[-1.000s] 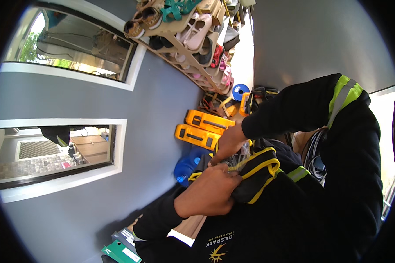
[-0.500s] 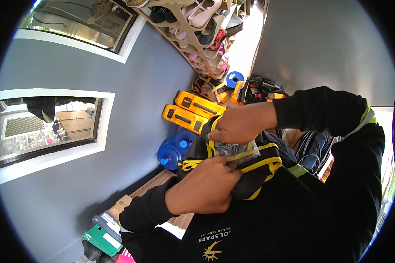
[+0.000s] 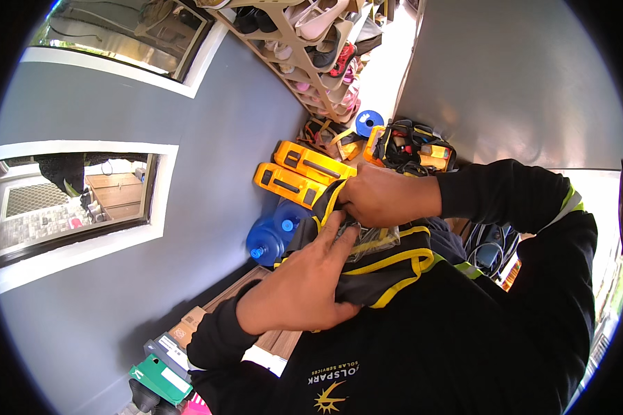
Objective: The person opens a yellow and black tool bag, removes a small plastic container, and places it into a yellow hard case. They then close the bag and pick up the hard case.
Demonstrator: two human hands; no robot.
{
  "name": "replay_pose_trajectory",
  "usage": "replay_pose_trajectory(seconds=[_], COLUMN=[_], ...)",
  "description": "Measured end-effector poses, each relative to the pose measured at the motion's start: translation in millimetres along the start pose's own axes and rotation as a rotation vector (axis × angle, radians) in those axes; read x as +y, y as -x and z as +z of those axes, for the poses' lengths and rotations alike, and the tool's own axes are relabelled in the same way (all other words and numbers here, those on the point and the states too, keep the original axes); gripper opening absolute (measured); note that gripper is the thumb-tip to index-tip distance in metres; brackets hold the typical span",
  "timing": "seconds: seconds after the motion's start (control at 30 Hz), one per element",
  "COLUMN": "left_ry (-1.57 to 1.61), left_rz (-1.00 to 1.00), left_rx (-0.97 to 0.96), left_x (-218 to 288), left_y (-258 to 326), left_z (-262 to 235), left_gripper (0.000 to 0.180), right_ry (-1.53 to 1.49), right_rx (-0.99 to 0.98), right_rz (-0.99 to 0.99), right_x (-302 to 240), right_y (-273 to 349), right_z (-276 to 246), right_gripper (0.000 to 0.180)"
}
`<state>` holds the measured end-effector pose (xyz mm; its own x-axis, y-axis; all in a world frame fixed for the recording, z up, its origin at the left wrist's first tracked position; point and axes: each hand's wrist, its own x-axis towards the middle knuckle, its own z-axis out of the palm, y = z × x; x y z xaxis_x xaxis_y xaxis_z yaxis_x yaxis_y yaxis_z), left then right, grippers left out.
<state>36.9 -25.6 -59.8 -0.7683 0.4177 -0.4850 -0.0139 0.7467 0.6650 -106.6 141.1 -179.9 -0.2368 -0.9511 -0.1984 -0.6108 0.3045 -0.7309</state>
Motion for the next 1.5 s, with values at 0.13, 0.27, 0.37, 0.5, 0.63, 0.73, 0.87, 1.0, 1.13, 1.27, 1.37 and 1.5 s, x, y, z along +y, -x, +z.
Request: replay_pose_trajectory(seconds=[0.13,0.27,0.37,0.5,0.63,0.73,0.87,1.0,1.13,1.27,1.37,1.5], left_ry=[-0.108,-0.116,-0.123,-0.14,-0.109,-0.09,-0.073,-0.057,-0.049,-0.071,-0.068,-0.074], left_rz=[0.039,0.07,0.085,0.073,0.105,0.125,0.137,0.113,0.128,0.132,0.093,0.131], left_rx=[-0.003,-0.057,-0.068,-0.078,-0.067,-0.061,-0.076,-0.097,-0.091,-0.07,-0.1,-0.072], left_x=[-4.8,-8.1,-11.2,-13.2,-14.0,-15.1,-15.9,-15.3,-15.7,-15.7,-15.3,-15.4], left_y=[-3.9,-3.0,-4.3,-5.1,-4.3,-5.3,-8.5,-9.1,-8.0,-8.3,-8.7,-7.4], left_z=[-1.4,-3.8,-5.1,-6.0,-6.8,-8.1,-8.4,-6.6,-5.3,-3.1,-0.9,0.2], left_gripper=[0.096,0.092,0.089,0.087,0.086,0.083,0.079,0.079,0.078,0.078,0.082,0.083], right_ry=[-0.016,-0.039,-0.157,-0.233,-0.258,-0.23,-0.181,-0.151,0.029,0.286,0.272,0.179], right_rx=[0.01,0.01,0.055,0.146,0.179,0.202,0.227,0.245,0.428,0.58,0.513,0.272], right_rz=[-0.068,-0.026,0.059,0.052,0.084,0.153,0.229,0.215,0.111,-0.038,-0.109,-0.231], right_x=[1.9,2.0,-0.1,-0.5,-1.3,-4.9,-9.3,-8.1,-9.4,-13.1,-10.7,4.3], right_y=[0.4,3.7,1.8,1.6,0.4,-3.9,-9.4,-10.7,-6.7,1.9,5.9,15.8], right_z=[1.2,4.0,7.9,10.9,14.3,16.7,18.8,22.7,33.9,40.8,36.2,21.0], right_gripper=[0.014,0.023,0.02,0.016,0.017,0.019,0.018,0.018,0.014,0.012,0.014,0.014])
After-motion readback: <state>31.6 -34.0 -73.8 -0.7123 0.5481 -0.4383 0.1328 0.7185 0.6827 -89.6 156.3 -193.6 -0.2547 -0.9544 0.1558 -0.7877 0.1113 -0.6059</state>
